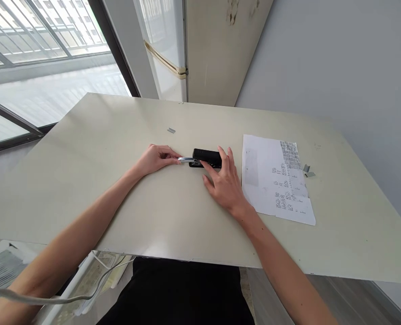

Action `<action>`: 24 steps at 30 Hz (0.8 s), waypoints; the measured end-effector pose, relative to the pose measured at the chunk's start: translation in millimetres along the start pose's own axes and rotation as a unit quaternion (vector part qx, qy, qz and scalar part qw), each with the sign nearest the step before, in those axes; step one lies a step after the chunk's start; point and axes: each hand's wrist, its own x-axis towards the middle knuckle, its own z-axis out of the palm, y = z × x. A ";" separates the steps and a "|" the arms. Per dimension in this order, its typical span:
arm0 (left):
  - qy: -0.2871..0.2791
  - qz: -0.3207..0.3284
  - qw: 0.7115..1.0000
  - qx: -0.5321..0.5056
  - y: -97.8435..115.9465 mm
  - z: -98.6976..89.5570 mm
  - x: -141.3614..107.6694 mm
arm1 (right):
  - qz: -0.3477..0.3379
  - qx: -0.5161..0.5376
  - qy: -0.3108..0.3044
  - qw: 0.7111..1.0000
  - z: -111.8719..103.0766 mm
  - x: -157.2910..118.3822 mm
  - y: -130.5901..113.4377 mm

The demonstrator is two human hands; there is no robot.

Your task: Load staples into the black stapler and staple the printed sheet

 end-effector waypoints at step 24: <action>-0.021 0.061 0.997 0.032 0.1 -0.2 2.4 | 0.016 0.013 0.002 1.000 2.0 1.4 -3.5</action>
